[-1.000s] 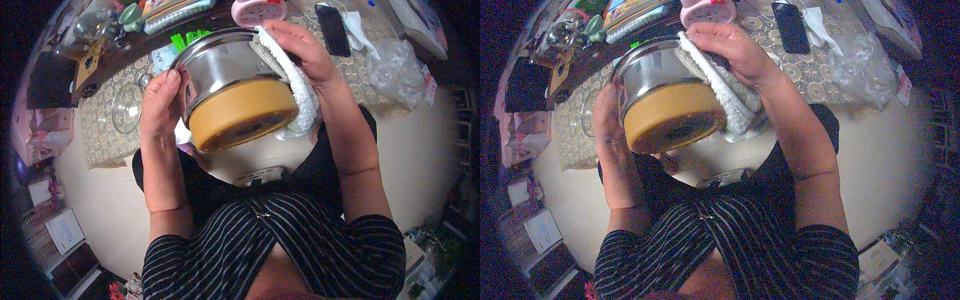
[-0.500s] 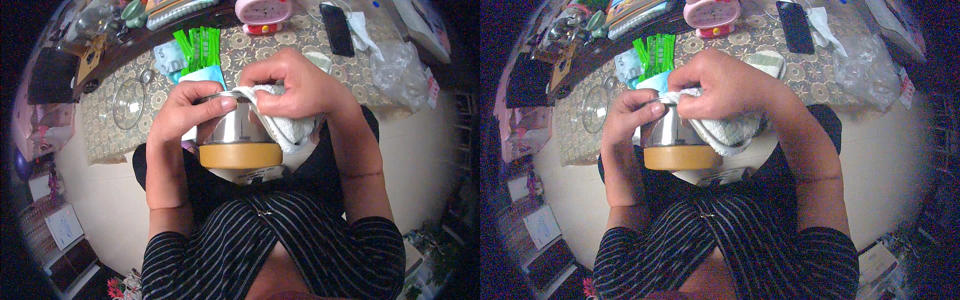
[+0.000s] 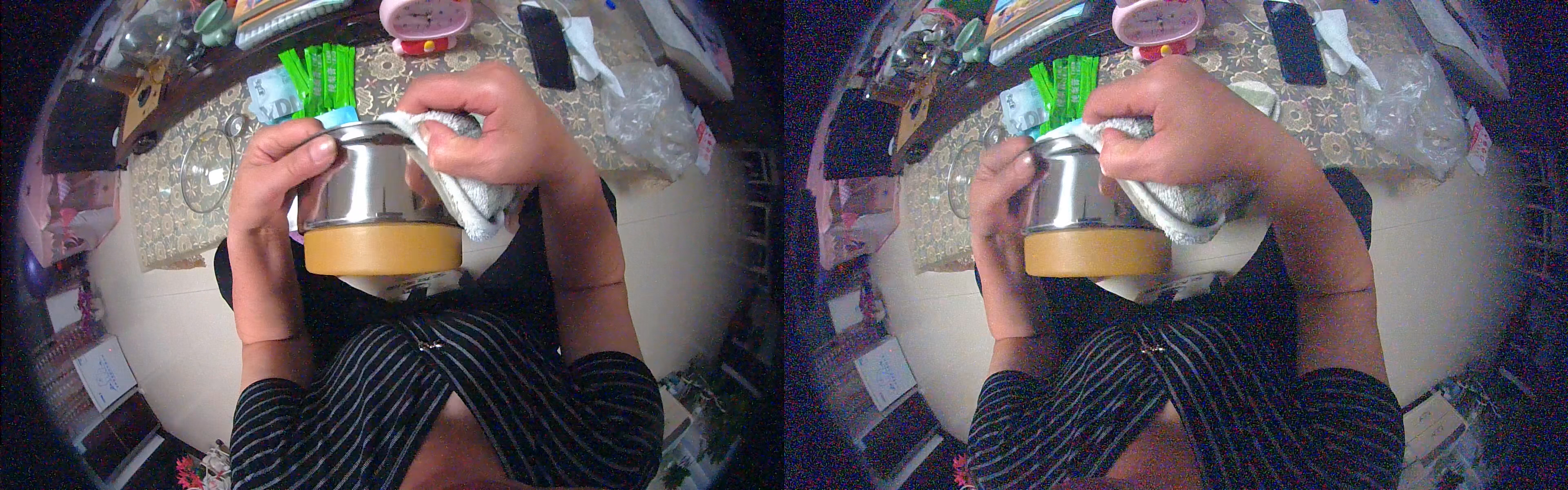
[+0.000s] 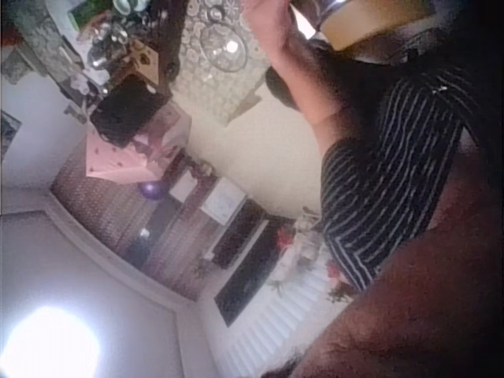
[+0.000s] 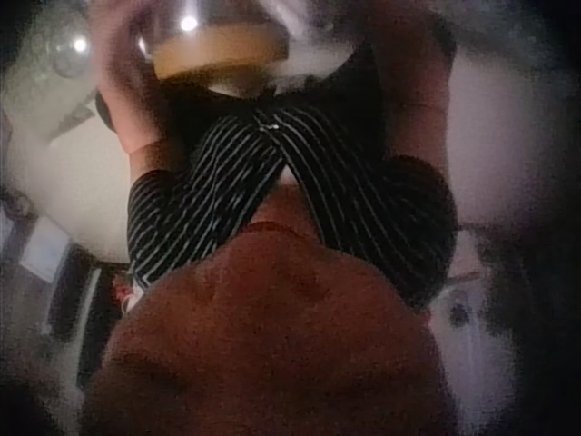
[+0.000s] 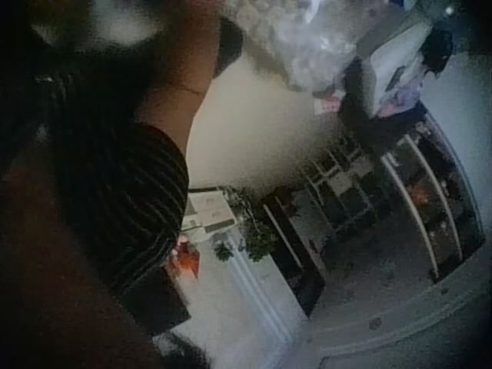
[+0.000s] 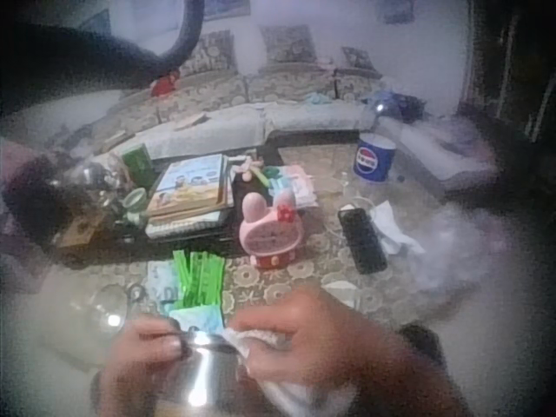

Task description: The person wipes a small metal container with a cloth, cleaning the interior, exterior, and lid. The person rotates the container and uses different parts of the cloth to wipe various surfaces.

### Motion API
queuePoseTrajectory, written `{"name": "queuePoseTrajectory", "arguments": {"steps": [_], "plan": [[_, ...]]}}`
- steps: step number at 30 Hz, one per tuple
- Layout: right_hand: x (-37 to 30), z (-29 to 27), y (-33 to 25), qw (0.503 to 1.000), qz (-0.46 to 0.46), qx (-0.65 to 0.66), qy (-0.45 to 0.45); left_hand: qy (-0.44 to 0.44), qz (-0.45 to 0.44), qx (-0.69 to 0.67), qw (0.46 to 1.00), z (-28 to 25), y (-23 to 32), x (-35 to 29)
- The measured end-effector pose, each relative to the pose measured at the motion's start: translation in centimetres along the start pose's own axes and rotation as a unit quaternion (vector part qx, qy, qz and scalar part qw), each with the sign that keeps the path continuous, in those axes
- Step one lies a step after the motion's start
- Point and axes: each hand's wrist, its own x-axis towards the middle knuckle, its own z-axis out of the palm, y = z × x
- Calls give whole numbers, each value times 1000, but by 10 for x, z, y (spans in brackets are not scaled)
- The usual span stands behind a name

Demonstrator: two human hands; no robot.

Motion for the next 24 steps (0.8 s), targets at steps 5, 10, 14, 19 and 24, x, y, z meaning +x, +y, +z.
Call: {"name": "queuePoseTrajectory", "arguments": {"steps": [5,10,14,19,24], "plan": [[-1,-7,15,995,32,95,30,107,74,-116,985,-18,-11,5],[3,-6,39,974,37,206,87,132,35,-301,944,-23,-14,8],[10,2,46,947,31,306,91,22,141,-274,951,-16,-25,15],[9,39,41,933,82,236,258,73,136,-306,940,-24,-32,26],[11,49,38,873,65,406,262,93,142,-324,931,-24,-43,29]]}}
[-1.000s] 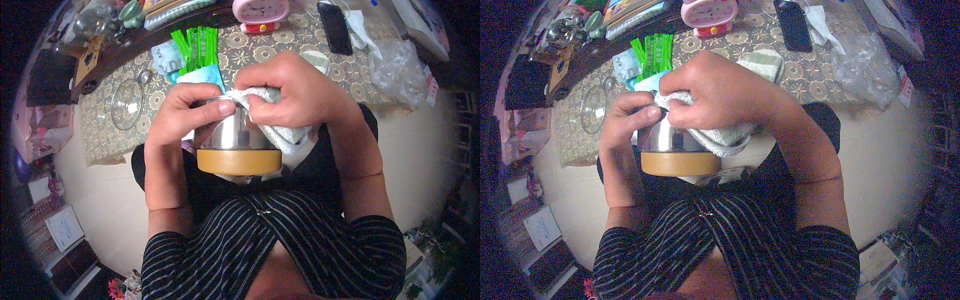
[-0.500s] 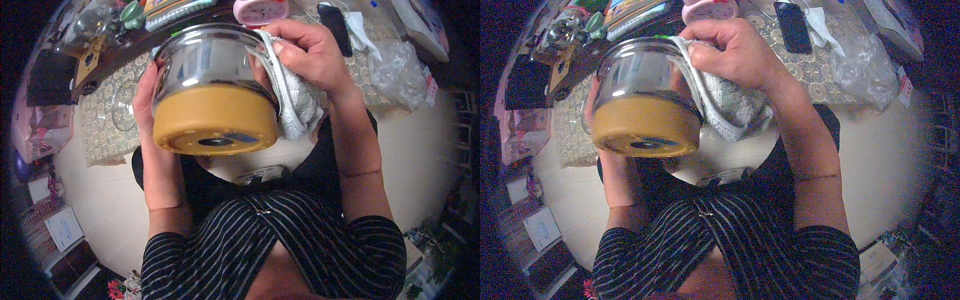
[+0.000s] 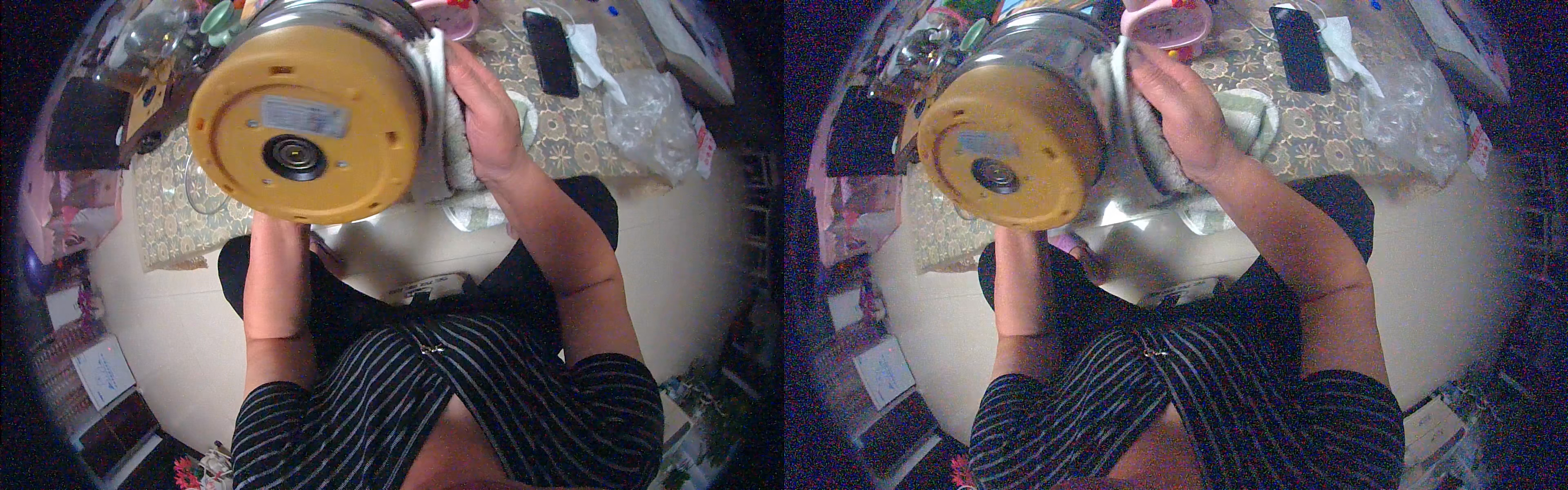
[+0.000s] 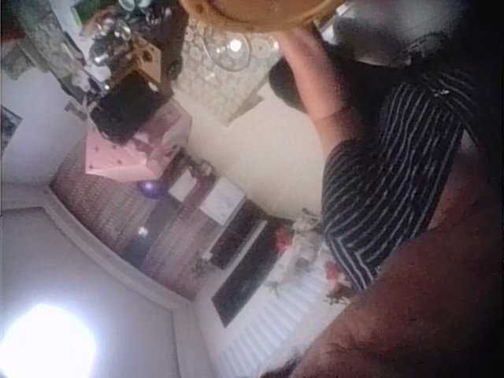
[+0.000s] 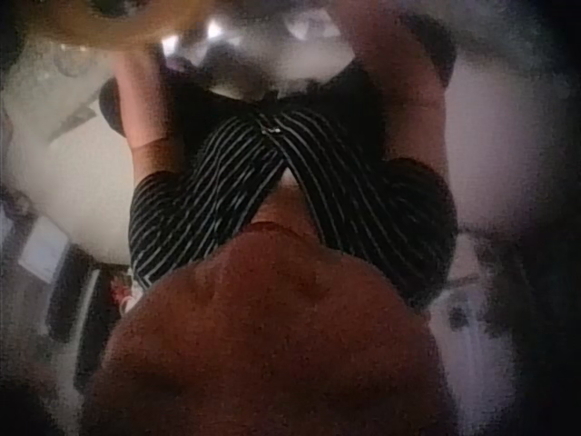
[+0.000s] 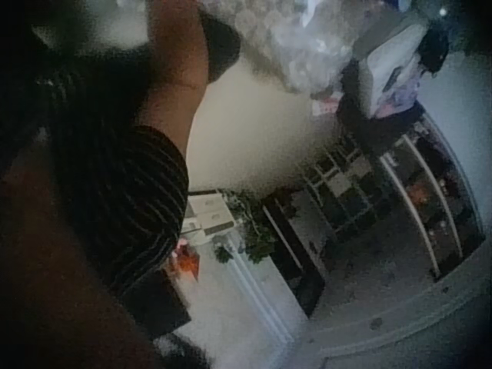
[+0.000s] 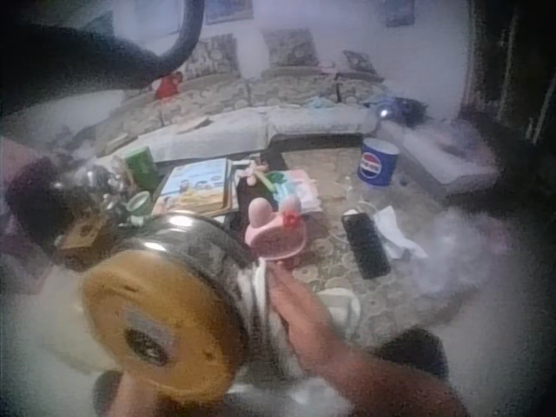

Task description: The person wipes a small metal container with a cloth, cleaning the interior, exterior, and lid. The person rotates the container and uses different parts of the cloth to wipe various surfaces.

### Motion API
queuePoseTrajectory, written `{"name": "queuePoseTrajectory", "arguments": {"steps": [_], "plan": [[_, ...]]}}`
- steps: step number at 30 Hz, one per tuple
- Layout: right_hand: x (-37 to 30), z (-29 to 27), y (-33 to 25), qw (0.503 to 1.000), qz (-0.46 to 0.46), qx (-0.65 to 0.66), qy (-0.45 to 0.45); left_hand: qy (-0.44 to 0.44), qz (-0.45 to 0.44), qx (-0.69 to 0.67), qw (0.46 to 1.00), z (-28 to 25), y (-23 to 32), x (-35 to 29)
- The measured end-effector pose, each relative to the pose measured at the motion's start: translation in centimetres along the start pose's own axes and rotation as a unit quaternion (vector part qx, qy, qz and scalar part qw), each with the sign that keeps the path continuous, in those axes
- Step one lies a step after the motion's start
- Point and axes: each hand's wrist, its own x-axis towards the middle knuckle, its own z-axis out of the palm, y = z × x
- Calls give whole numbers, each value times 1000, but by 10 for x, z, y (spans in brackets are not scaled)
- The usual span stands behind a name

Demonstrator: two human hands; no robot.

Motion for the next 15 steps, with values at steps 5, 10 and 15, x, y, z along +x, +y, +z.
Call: {"name": "queuePoseTrajectory", "arguments": {"steps": [5,10,15], "plan": [[11,-20,-7,998,19,-43,30,82,-16,34,996,12,-2,-2],[19,-41,-12,993,81,-3,-88,98,3,141,985,22,12,-2],[18,-35,-26,973,80,-34,-216,125,7,201,972,27,25,-7]]}}
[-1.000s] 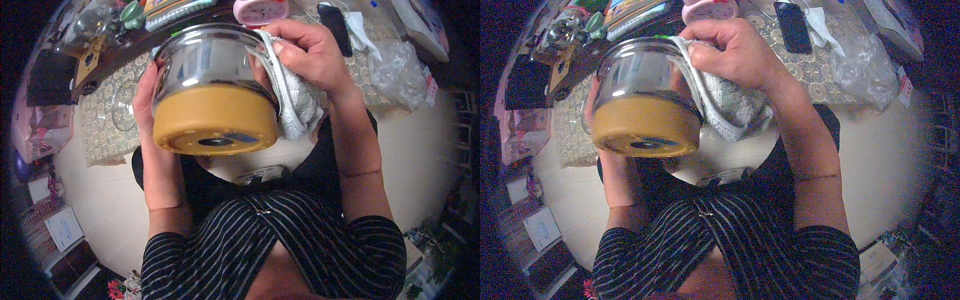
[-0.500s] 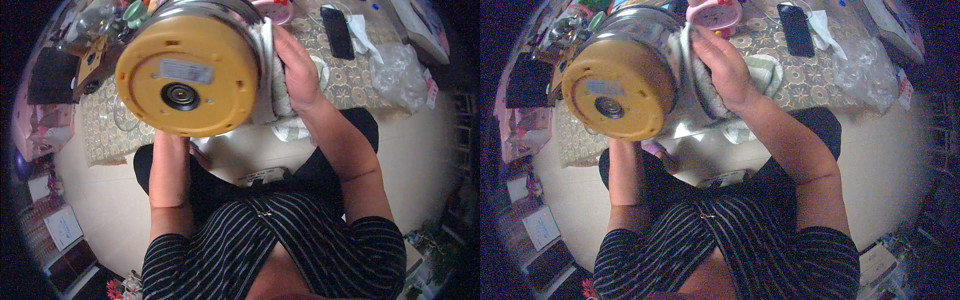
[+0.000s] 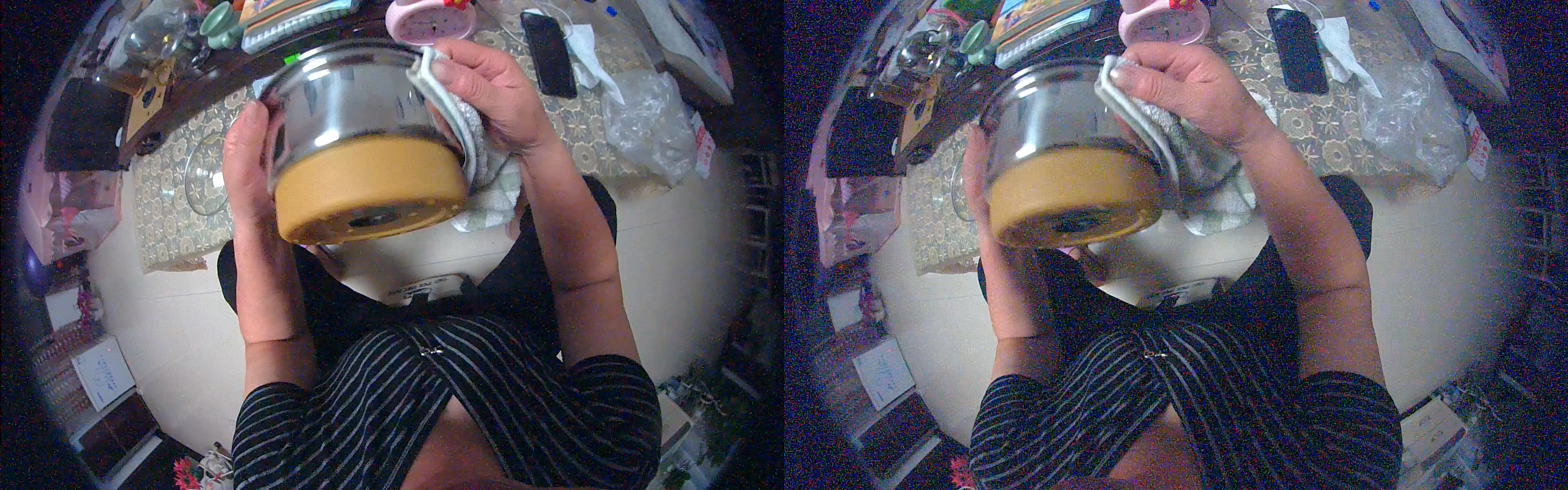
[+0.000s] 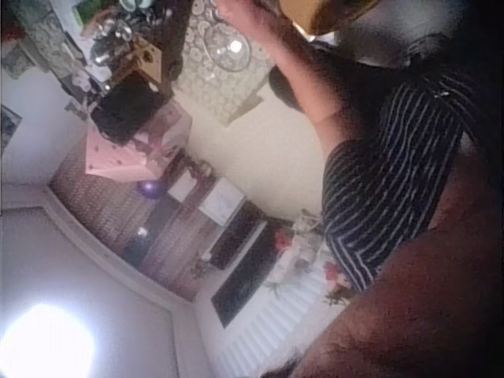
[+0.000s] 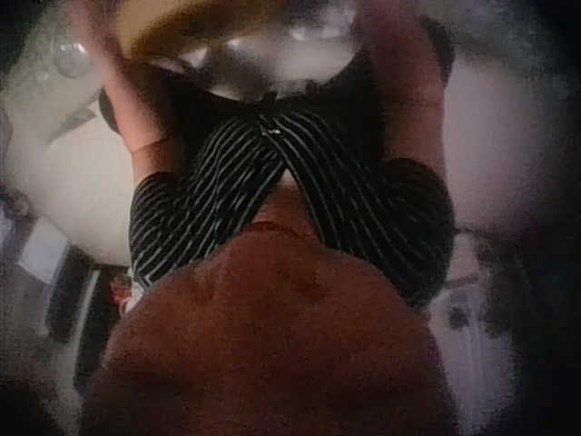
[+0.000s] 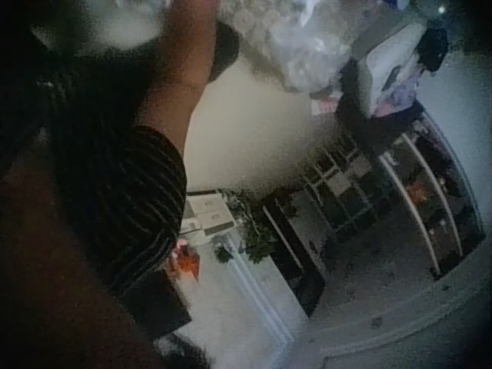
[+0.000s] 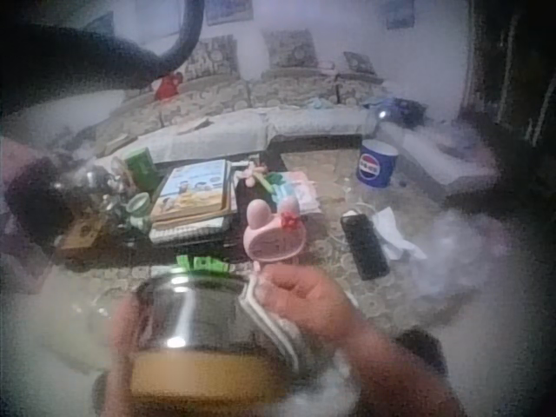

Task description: The person wipes a small metal container with a cloth, cleaning the interior, exterior, and lid. The person rotates the container and uses different parts of the cloth to wipe various surfaces.

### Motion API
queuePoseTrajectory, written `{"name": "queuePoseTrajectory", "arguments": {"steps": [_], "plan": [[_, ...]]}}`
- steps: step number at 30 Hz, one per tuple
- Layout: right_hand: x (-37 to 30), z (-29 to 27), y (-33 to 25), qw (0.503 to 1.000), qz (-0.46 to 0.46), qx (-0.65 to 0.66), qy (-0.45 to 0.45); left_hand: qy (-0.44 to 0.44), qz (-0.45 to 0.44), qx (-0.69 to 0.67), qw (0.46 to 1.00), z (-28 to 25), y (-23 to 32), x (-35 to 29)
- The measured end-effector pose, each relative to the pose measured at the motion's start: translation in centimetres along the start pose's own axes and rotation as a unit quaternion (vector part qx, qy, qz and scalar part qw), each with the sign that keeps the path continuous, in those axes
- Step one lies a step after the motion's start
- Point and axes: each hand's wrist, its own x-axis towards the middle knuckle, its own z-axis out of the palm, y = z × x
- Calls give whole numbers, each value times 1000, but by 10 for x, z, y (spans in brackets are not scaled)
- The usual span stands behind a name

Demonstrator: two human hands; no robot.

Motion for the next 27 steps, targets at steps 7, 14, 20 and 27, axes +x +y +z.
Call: {"name": "queuePoseTrajectory", "arguments": {"steps": [7,14,20,27], "plan": [[-1,28,-9,924,-75,-370,-55,-231,4,301,925,22,7,-24],[-7,42,-14,901,-58,-429,-26,-243,17,298,923,27,4,-25],[-2,42,-21,947,-41,-319,19,-149,21,160,976,14,3,-23],[-3,36,-23,996,12,-26,84,-45,45,48,997,-8,-7,-3]]}}
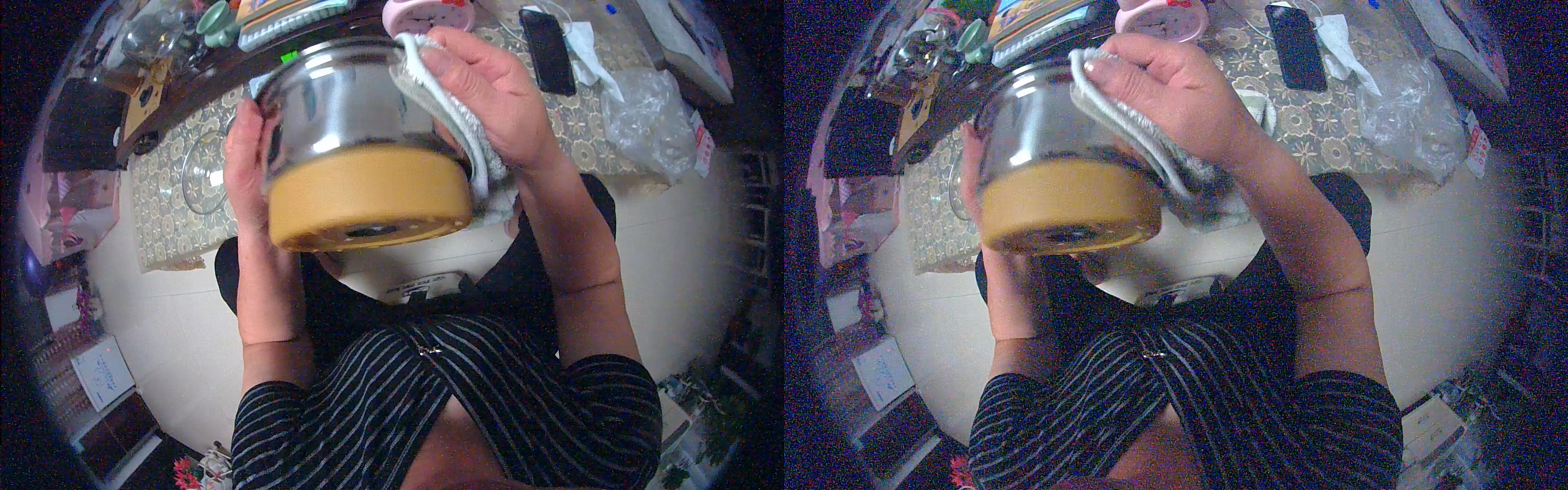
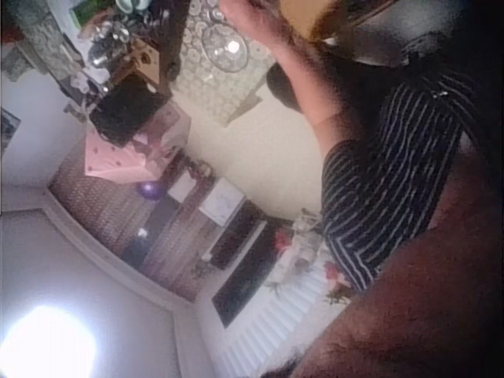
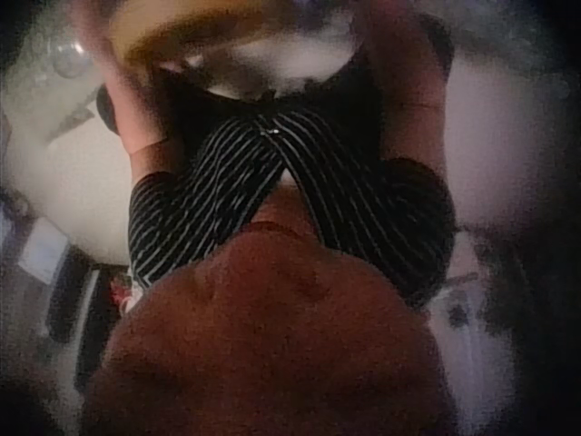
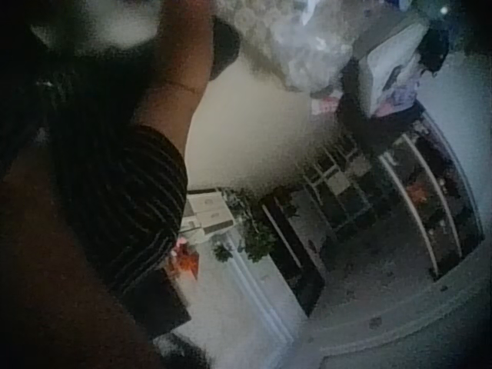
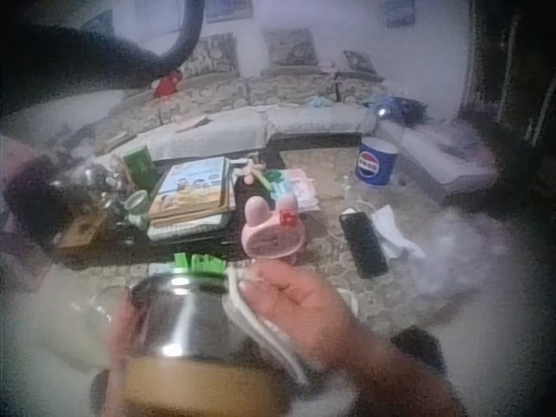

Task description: The person wipes a small metal container with a cloth, cleaning the interior, exterior, and lid. The person rotates the container and uses different parts of the cloth to wipe various surfaces.

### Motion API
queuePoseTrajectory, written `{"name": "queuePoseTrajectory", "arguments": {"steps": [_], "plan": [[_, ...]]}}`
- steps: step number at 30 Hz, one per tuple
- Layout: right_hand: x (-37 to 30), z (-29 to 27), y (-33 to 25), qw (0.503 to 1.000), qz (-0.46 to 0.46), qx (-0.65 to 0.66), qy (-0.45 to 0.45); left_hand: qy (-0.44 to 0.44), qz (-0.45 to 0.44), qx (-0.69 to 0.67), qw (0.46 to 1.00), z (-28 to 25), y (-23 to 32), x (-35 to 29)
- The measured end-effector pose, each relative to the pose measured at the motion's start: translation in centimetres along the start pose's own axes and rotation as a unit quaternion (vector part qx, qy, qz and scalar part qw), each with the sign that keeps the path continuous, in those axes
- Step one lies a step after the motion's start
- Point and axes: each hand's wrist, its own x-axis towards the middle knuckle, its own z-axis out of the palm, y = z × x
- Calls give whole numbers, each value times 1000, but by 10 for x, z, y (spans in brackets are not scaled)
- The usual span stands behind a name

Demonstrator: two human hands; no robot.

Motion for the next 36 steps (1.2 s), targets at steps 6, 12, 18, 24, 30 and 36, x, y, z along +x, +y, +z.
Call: {"name": "queuePoseTrajectory", "arguments": {"steps": [6,12,18,24,30,36], "plan": [[9,7,25,988,-10,114,105,7,-42,-144,989,-4,-11,6],[9,4,25,989,-40,87,115,31,-56,-130,989,-8,-17,19],[1,0,9,1000,3,-26,4,-3,25,69,997,-4,-4,13],[2,-4,15,991,-3,-106,-78,-77,132,180,972,10,13,-5],[8,-2,25,954,-128,-253,-98,-140,88,205,965,27,19,-12],[-11,13,7,864,-153,-460,-135,-282,20,321,904,38,33,-27]]}}
